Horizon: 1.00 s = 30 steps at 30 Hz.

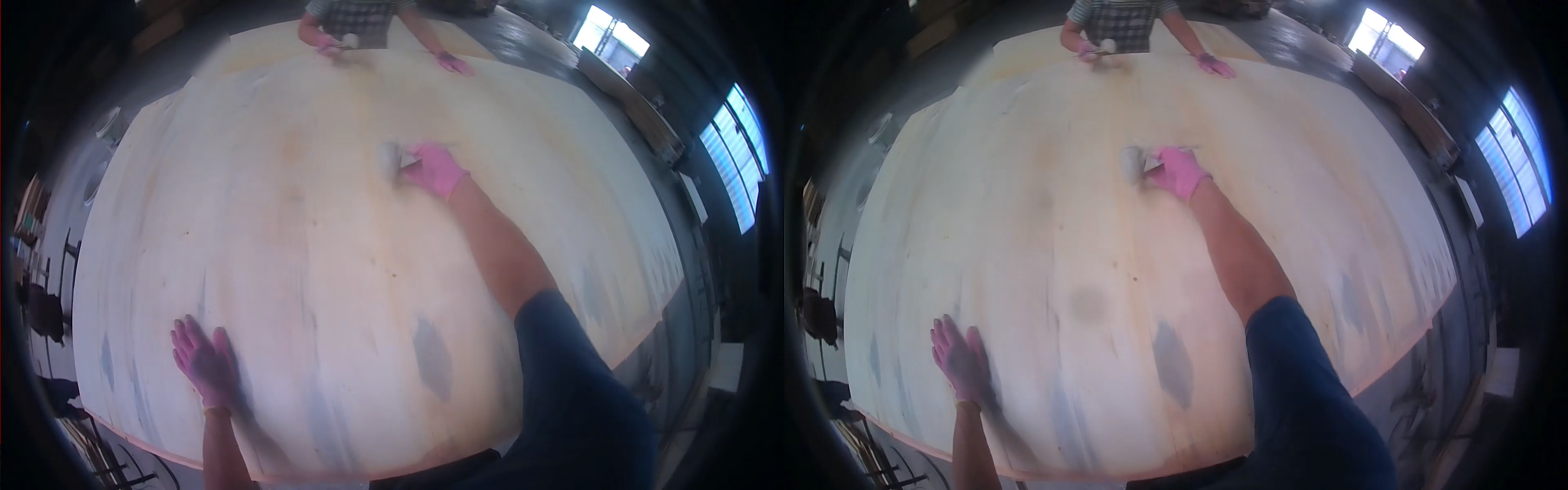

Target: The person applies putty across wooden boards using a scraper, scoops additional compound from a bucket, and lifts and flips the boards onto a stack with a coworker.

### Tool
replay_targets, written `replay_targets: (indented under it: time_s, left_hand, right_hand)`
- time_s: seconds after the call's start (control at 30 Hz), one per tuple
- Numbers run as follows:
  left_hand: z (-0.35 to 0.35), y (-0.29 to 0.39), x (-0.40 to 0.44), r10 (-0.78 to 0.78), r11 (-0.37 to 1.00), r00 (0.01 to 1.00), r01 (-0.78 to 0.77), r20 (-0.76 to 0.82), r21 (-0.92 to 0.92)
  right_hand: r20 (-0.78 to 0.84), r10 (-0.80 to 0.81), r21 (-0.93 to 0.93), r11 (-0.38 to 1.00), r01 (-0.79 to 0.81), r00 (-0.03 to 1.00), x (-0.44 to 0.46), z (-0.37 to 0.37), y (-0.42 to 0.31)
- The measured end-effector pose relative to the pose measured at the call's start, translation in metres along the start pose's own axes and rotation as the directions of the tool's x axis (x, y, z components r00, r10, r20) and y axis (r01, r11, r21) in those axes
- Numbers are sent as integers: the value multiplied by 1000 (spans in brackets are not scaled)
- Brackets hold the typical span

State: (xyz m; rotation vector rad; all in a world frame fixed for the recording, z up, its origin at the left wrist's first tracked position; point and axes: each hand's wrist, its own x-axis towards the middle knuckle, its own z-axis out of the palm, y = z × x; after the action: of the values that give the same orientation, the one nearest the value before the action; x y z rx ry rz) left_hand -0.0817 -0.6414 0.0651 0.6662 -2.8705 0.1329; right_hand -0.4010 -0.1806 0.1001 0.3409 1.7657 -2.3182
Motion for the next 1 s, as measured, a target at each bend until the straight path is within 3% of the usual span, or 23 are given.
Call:
replay_targets:
  time_s: [0.07, 0.13, 0.2, 0.23, 0.27, 0.3, 0.33, 0.37, 0.4, 0.5, 0.53, 0.57, 0.6, 0.67, 0.73, 0.8, 0.87, 0.9, 1.0]
  left_hand:
    - [-2, 0, 8, -14, 1000, 1000, 14, 8, -11]
    - [-1, 0, 13, -11, 1000, 1000, 10, -14, -28]
    - [-7, 6, 3, 37, 998, 997, -40, -73, -49]
    - [-7, 4, 2, 29, 999, 997, -31, -72, -18]
    - [-5, -1, 2, 48, 999, 996, -49, -81, -5]
    - [1, 0, 9, 91, 996, 990, -93, -104, -13]
    - [15, -8, 12, 69, 995, 986, -79, -153, -57]
    - [12, -6, 16, 56, 998, 991, -60, -122, -30]
    - [16, -1, 16, 12, 994, 997, -4, -71, 113]
    - [14, 5, 21, -32, 997, 999, 33, -15, 69]
    - [12, 1, 20, -34, 998, 999, 34, 4, 54]
    - [10, -3, 21, 2, 999, 999, -4, 51, 49]
    - [7, -12, 23, 151, 989, 988, -150, 35, -18]
    - [7, -61, 22, 386, 918, 922, -382, 22, -106]
    - [23, -140, 36, 271, 962, 960, -270, 66, -34]
    - [38, -220, 42, 129, 992, 990, -129, 53, 4]
    - [53, -288, 36, -30, 1000, 999, 30, -13, -8]
    - [55, -299, 29, 0, 996, 999, 4, -43, 86]
    - [53, -303, 25, 36, 993, 997, -29, -62, 111]
  right_hand:
    - [70, -86, -498, 860, 109, 994, 49, 7, 7]
    - [356, -297, -844, 304, 441, 886, 67, 37, -13]
    - [514, -224, -857, -100, 505, 828, 44, 51, -19]
    - [493, -147, -867, -160, 471, 857, 37, 65, -19]
    - [434, -17, -899, -77, 432, 901, 20, 68, -13]
    - [545, -99, -832, -192, 521, 833, 25, 55, 16]
    - [601, -45, -765, -322, 558, 798, 14, 55, 30]
    - [547, -60, -825, -207, 526, 835, -30, 59, 24]
    - [557, -172, -830, -102, 548, 812, -53, 49, 42]
    - [550, -190, -834, -68, 548, 813, -145, 40, 62]
    - [583, -228, -812, -135, 568, 780, -170, 34, 72]
    - [618, -256, -786, -198, 585, 744, -194, 26, 85]
    - [659, -269, -752, -254, 609, 702, -221, 21, 98]
    - [639, -218, -769, -226, 598, 738, -279, 12, 119]
    - [697, -509, -656, -170, 735, 505, -316, -9, 154]
    - [471, -346, -855, 46, 517, 811, -337, -6, 146]
    - [305, -293, -949, -173, 264, 906, -315, 25, 117]
    - [324, -370, -945, -160, 283, 871, -296, 27, 115]
    - [422, -476, -905, -162, 394, 772, -265, 44, 127]
